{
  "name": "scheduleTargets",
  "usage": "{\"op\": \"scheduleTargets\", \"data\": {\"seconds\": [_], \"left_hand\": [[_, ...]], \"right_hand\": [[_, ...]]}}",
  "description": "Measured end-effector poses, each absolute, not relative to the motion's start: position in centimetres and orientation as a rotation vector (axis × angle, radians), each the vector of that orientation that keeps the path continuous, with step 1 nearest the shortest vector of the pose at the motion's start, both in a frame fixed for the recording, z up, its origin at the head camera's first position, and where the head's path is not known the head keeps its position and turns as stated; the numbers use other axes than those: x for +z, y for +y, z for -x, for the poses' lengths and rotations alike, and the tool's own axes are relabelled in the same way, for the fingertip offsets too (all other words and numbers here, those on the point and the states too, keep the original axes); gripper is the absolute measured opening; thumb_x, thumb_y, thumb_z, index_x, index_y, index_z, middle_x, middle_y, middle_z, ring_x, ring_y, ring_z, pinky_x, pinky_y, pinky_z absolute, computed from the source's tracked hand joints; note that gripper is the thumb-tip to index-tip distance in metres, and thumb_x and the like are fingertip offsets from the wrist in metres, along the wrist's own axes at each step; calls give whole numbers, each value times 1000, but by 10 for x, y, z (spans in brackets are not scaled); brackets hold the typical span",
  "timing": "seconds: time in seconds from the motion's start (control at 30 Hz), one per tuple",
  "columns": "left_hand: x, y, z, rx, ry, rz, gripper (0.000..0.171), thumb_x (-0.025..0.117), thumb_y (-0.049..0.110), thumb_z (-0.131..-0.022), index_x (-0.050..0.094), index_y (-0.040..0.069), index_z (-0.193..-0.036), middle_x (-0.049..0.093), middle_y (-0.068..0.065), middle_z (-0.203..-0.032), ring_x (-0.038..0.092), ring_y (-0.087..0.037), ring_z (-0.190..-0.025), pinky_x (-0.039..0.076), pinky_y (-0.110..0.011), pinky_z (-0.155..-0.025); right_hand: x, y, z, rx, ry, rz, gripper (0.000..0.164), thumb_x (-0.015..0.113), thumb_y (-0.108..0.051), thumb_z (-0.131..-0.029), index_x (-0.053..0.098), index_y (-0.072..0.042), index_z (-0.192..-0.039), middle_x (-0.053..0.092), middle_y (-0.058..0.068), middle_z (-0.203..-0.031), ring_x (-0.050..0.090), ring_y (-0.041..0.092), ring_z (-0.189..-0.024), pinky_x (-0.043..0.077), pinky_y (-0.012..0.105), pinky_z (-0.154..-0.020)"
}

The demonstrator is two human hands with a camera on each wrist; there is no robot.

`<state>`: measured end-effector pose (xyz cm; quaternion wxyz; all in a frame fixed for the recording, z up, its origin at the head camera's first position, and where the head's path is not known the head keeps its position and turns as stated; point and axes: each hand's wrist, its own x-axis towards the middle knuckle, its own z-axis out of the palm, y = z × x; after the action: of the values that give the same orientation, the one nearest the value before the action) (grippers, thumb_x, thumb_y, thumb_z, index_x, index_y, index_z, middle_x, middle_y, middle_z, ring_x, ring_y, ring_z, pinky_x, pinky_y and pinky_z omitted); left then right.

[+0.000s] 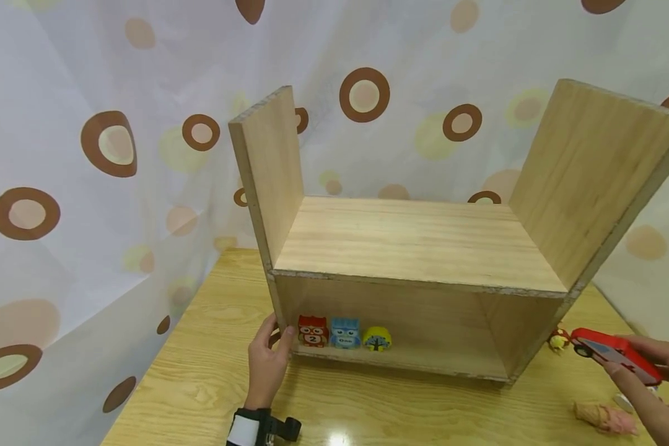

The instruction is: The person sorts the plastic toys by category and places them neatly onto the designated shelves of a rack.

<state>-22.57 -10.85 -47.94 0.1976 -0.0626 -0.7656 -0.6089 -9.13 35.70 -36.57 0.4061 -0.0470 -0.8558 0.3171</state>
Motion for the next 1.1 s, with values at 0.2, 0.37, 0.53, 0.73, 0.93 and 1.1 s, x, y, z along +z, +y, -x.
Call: {"op": "scheduleTargets", "data": {"seconds": [0.2,0.37,0.53,0.73,0.93,1.1], "left_hand": [[-481,-106,227,-1686,-2137,193,40,62,19,-98,58,20,-138,64,-2,-134,56,-6,-120,51,-30,-100],[-482,-105,229,-1675,-2116,223,40,64,19,-97,59,22,-137,65,-1,-133,58,-8,-119,51,-31,-98],[-480,-107,230,-1656,-2111,227,40,65,20,-97,59,21,-137,65,-1,-133,58,-9,-118,52,-33,-98],[-478,-109,227,-1651,-2116,215,40,64,19,-97,59,19,-137,65,-2,-133,59,-12,-119,52,-33,-97],[-481,-109,226,-1662,-2142,186,39,64,19,-97,59,21,-136,65,-1,-133,59,-14,-120,52,-34,-99],[-481,-109,226,-1661,-2133,186,37,61,18,-99,60,21,-135,65,0,-132,59,-13,-119,52,-34,-99]], "right_hand": [[-366,344,97,836,-2126,20,63,70,21,-71,64,-30,-107,51,-42,-92,47,-24,-70,37,2,-59],[-360,321,100,861,-2134,-73,51,73,20,-70,70,-16,-107,55,-39,-95,49,-20,-72,37,3,-59],[-356,292,112,846,-2191,-207,45,78,16,-67,71,-1,-108,56,-38,-99,49,-18,-78,38,5,-61],[-369,267,134,871,-2201,-412,52,80,17,-63,72,-7,-109,59,-30,-103,51,-12,-77,41,7,-62],[-385,258,143,879,-2255,-396,48,83,12,-66,72,-7,-108,70,-1,-98,52,-12,-78,42,8,-62],[-391,256,155,868,-2335,-366,40,81,5,-73,70,-2,-110,72,15,-101,52,-12,-80,44,10,-62]]}}
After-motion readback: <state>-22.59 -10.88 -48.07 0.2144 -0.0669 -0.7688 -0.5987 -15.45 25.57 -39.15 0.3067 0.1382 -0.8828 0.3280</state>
